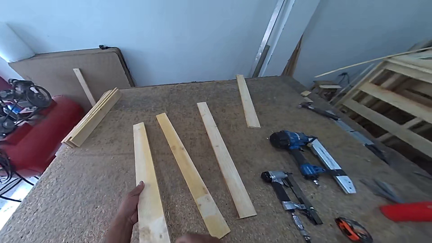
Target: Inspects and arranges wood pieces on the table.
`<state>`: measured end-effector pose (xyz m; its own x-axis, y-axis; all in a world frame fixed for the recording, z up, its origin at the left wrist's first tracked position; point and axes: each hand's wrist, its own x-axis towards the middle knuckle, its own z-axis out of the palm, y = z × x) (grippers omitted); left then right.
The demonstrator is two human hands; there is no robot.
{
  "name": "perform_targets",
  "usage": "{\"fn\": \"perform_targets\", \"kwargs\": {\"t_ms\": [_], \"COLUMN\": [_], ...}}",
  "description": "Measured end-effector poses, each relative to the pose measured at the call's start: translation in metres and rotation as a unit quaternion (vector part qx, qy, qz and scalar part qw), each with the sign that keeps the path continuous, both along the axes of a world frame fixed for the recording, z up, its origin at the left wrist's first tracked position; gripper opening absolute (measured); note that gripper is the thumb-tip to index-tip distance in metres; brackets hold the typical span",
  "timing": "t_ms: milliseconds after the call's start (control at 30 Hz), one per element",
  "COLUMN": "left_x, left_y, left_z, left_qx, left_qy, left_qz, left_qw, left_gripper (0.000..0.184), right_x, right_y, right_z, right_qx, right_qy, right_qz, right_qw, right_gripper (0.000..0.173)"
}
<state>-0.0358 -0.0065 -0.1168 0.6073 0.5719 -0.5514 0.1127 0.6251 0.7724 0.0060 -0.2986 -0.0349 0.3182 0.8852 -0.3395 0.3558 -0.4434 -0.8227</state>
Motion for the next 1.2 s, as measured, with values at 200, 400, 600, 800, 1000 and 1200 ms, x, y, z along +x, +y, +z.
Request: {"fn": "perform_targets", "kwargs": {"t_ms": [200,400,600,800,1000,1200], "left_x": [-0.012,-0.034,-0.013,0.007,0.009,0.008], "left_y": [0.018,-0.002,-0.108,-0.134,-0.094,-0.102], "left_z": [-0.073,-0.074,-0.013,0.085,0.124,0.130], "left_qx": [0.072,0.298,0.048,0.030,0.002,-0.019], "left_qy": [0.195,0.297,0.069,-0.192,-0.327,-0.379], "left_qz": [0.019,0.007,-0.216,-0.089,-0.109,-0.143], "left_qw": [0.978,0.907,0.973,0.977,0.939,0.914], "left_gripper": [0.043,0.043,0.048,0.045,0.050,0.040], "right_x": [0.033,0.032,0.008,-0.001,0.033,0.042], "right_y": [-0.030,-0.020,-0.006,-0.011,0.008,0.013], "right_z": [-0.157,-0.148,-0.043,0.038,0.065,0.069], "right_qx": [-0.299,-0.313,-0.224,0.153,0.396,0.411], "right_qy": [-0.121,-0.145,-0.184,-0.278,-0.167,-0.132], "right_qz": [-0.220,-0.210,-0.241,-0.279,-0.237,-0.239], "right_qw": [0.921,0.915,0.926,0.906,0.871,0.870], "right_gripper": [0.110,0.106,0.107,0.084,0.058,0.057]}}
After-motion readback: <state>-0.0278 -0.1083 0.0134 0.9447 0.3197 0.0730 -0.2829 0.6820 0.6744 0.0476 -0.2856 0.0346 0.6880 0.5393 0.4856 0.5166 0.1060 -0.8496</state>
